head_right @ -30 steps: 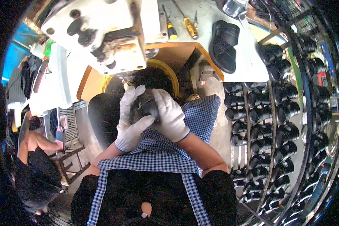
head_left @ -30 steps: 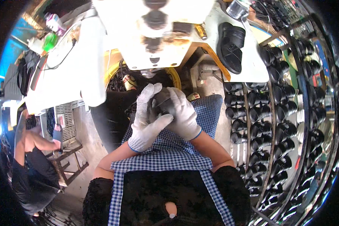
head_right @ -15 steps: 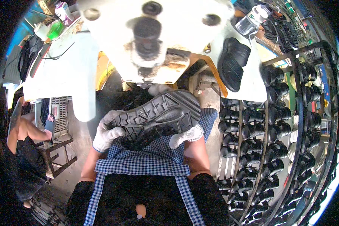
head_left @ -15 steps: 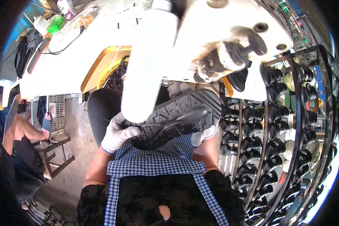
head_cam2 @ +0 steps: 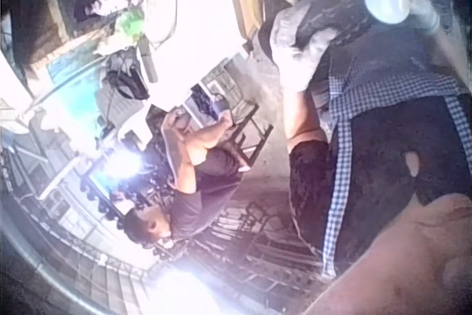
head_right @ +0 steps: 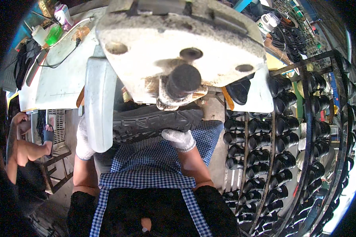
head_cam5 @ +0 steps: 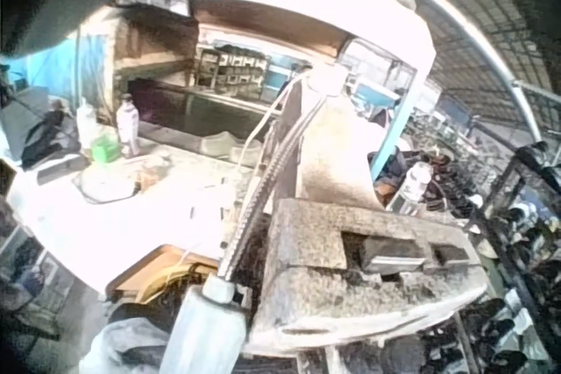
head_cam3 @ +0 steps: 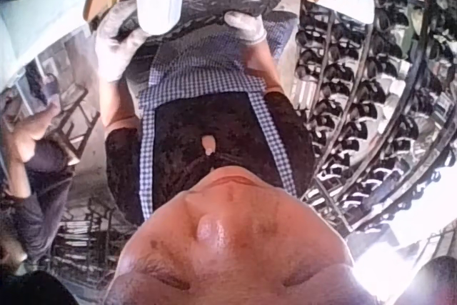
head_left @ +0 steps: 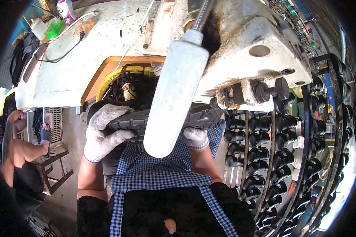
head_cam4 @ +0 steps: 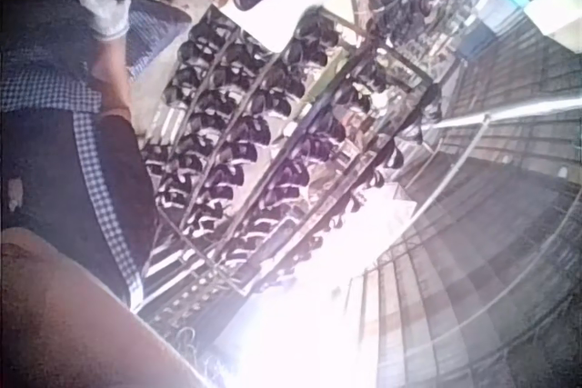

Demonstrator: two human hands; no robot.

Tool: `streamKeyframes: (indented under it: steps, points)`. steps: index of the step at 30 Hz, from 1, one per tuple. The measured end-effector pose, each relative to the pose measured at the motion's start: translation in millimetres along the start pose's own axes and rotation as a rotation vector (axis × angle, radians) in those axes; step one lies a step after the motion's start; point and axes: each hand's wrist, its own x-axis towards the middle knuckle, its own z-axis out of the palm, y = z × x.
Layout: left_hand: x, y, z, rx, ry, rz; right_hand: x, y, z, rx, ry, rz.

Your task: Stitching or processing the soles of black sandals using an industrial shoe manufacturing machine.

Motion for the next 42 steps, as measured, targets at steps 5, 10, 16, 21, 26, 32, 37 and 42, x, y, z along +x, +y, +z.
streamKeyframes:
  steps: [5,10,16,21,26,32,37,42]
  points:
    - [8.7,10.8,-16.1,0.002,-0.01,-0.095,-9.2,5.0,35.1,-0.058,0.131,0.022]
    - [17.3,17.9,-34.7,-0.037,-0.061,-0.111,-15.2,17.0,50.6,0.289,0.205,0.069]
    - [12.0,4.0,-54.3,-0.103,-0.031,-0.202,-5.7,46.2,51.1,-0.748,0.041,-0.226]
    - [-12.0,-15.7,-68.3,-0.206,0.023,-0.149,9.2,48.2,50.8,-1.215,-0.205,-0.595]
    - [-27.7,-20.8,-33.4,-0.117,0.073,0.053,6.3,23.4,43.8,-0.623,-0.105,-0.093]
    - [-8.0,-5.3,73.3,0.424,-0.028,0.489,-57.5,6.4,47.9,-0.063,0.35,0.156]
    - [5.7,26.3,176.0,0.404,-0.343,0.731,-97.9,-33.0,21.4,0.043,0.612,0.124]
    - [23.8,47.9,200.2,-0.014,-0.363,0.614,-101.1,-129.5,-60.1,-0.223,0.68,-0.464]
